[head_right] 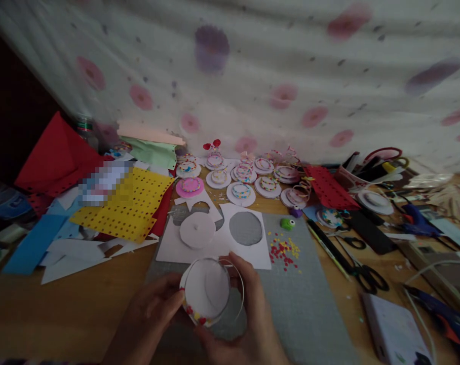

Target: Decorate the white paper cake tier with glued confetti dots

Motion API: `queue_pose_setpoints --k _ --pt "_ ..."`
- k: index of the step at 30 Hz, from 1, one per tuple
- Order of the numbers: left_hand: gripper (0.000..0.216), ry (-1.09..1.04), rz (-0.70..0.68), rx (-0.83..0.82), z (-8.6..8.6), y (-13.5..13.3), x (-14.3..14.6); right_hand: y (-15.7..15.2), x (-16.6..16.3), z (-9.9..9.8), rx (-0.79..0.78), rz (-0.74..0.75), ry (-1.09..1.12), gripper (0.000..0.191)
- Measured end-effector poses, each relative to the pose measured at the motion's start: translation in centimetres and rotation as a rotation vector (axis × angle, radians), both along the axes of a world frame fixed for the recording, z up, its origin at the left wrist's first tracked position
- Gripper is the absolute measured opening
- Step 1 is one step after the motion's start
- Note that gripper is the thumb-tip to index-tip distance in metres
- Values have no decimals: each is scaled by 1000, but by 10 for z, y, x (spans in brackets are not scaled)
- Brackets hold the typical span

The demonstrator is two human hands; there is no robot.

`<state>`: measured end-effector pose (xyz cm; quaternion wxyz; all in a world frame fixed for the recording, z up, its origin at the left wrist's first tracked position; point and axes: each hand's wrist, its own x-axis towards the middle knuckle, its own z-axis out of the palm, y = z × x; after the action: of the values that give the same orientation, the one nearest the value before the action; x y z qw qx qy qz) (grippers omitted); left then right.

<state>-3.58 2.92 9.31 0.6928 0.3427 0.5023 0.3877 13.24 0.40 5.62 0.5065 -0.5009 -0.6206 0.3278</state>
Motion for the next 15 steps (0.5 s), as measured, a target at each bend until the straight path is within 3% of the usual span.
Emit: queue_pose_setpoints --k 6,15 --pt "26 -44 70 -9 -2 1 3 3 -1 4 30 -27 -23 83" --pt "32 -143 69 -88 -1 -1 5 4 -4 17 -33 -1 66 76"
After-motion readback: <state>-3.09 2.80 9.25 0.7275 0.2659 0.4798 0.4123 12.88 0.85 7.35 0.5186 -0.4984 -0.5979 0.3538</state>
